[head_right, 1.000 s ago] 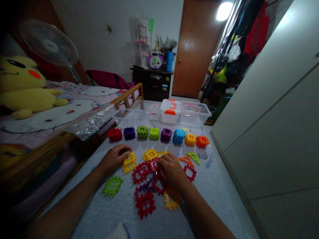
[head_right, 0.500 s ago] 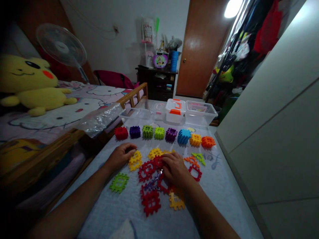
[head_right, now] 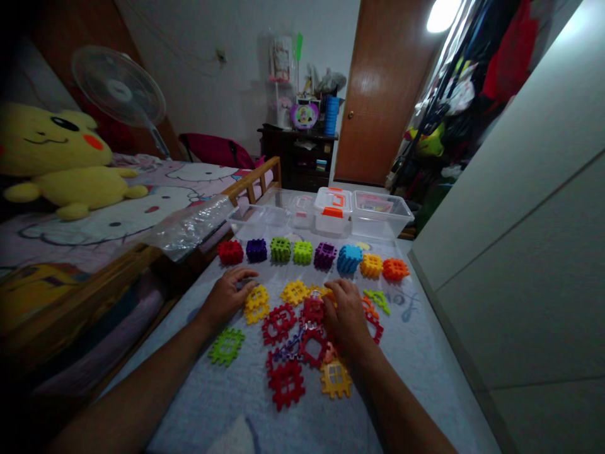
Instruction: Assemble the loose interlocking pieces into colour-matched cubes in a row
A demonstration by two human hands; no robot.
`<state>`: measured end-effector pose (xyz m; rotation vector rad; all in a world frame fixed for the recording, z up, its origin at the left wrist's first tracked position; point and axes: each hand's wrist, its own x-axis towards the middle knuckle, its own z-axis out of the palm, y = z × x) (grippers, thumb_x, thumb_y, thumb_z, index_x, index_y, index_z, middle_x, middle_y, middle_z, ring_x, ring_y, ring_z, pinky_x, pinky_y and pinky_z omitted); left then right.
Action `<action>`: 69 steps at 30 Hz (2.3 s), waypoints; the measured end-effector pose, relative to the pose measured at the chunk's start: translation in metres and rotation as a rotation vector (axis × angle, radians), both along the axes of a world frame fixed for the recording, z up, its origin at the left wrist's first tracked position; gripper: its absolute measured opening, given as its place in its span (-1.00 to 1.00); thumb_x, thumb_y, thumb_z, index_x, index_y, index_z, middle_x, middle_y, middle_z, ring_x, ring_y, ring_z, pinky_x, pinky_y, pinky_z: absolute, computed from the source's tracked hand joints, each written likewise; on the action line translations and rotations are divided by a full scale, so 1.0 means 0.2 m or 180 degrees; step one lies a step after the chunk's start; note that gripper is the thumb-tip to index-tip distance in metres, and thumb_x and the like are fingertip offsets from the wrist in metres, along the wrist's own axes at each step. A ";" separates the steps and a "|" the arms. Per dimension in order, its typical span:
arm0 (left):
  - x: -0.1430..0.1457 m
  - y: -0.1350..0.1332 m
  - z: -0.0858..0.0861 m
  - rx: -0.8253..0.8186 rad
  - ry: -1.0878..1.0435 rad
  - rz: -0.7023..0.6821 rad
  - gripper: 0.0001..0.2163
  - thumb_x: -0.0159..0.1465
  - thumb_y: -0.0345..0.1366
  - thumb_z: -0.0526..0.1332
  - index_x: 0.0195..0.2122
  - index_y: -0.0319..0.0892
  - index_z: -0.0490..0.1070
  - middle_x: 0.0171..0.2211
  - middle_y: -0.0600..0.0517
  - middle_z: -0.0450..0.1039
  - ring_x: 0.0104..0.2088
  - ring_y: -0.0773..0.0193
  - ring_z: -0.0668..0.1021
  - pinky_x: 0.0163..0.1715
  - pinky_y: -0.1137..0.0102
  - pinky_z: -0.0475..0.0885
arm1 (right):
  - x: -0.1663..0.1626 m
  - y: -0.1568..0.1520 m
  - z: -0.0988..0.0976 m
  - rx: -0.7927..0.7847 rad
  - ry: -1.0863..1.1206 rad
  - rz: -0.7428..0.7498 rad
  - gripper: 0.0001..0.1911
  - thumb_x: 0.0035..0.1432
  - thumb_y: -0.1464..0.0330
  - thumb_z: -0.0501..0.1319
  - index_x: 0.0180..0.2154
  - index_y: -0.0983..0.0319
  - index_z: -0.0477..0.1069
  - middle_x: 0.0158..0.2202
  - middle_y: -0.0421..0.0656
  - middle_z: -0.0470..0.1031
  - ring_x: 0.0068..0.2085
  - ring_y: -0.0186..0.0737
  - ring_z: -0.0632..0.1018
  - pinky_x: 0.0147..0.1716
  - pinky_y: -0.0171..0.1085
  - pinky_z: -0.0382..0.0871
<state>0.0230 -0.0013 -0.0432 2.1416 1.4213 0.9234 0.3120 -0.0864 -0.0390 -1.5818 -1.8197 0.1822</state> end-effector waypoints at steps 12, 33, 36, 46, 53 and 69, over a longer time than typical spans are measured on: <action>0.46 -0.21 0.27 0.0474 0.1197 -0.1765 -0.69 0.21 -0.33 0.22 0.00 -0.19 0.40 -0.01 -0.09 0.47 0.02 0.08 0.42 0.06 0.22 0.31 | 0.12 0.00 -0.02 0.0002 -0.0101 -0.0092 -0.80 0.21 0.40 0.09 -0.24 0.24 0.48 -0.20 -0.03 0.50 -0.10 -0.05 0.46 -0.06 -0.06 0.34; 0.33 -0.15 0.33 0.0052 0.1749 -0.0806 -0.66 0.14 -0.04 0.22 -0.17 -0.14 0.52 -0.26 -0.08 0.56 -0.20 0.04 0.53 -0.16 0.24 0.35 | 0.12 -0.01 -0.03 0.0014 -0.0068 0.0066 -0.82 0.23 0.41 0.09 -0.27 0.22 0.48 -0.25 -0.07 0.49 -0.17 -0.11 0.47 -0.12 -0.12 0.36; 0.32 -0.24 0.29 0.0034 0.2062 -0.0819 -0.71 0.11 -0.05 0.24 -0.27 -0.14 0.51 -0.29 -0.11 0.55 -0.22 0.00 0.53 -0.20 0.22 0.35 | 0.12 -0.01 -0.03 -0.0017 -0.0116 0.0097 -0.82 0.23 0.41 0.09 -0.28 0.22 0.48 -0.26 -0.07 0.49 -0.18 -0.12 0.47 -0.12 -0.13 0.36; 0.34 -0.30 0.26 -0.0184 0.2220 -0.0716 -0.76 0.06 -0.09 0.29 -0.31 -0.10 0.47 -0.28 -0.10 0.54 -0.20 -0.01 0.52 -0.21 0.22 0.36 | 0.13 -0.01 -0.04 0.0032 -0.0108 0.0080 -0.82 0.22 0.41 0.09 -0.28 0.23 0.48 -0.25 -0.06 0.50 -0.17 -0.11 0.48 -0.12 -0.12 0.37; 0.36 -0.31 0.23 -0.0147 0.2254 -0.0553 -0.78 0.07 -0.12 0.25 -0.31 -0.11 0.47 -0.28 -0.12 0.53 -0.20 -0.03 0.51 -0.23 0.21 0.37 | 0.12 -0.01 -0.03 -0.0054 -0.0146 0.0152 -0.82 0.25 0.41 0.09 -0.30 0.23 0.47 -0.26 -0.07 0.48 -0.19 -0.13 0.47 -0.14 -0.15 0.36; 0.01 -0.06 0.35 0.0323 0.1604 0.0028 -0.61 0.05 -0.15 0.27 -0.09 -0.18 0.45 -0.15 -0.12 0.52 -0.12 0.02 0.50 -0.06 0.23 0.35 | 0.13 -0.02 -0.05 -0.0046 -0.0140 0.0199 -0.80 0.26 0.37 0.08 -0.26 0.21 0.48 -0.21 -0.04 0.49 -0.16 -0.08 0.47 -0.12 -0.11 0.38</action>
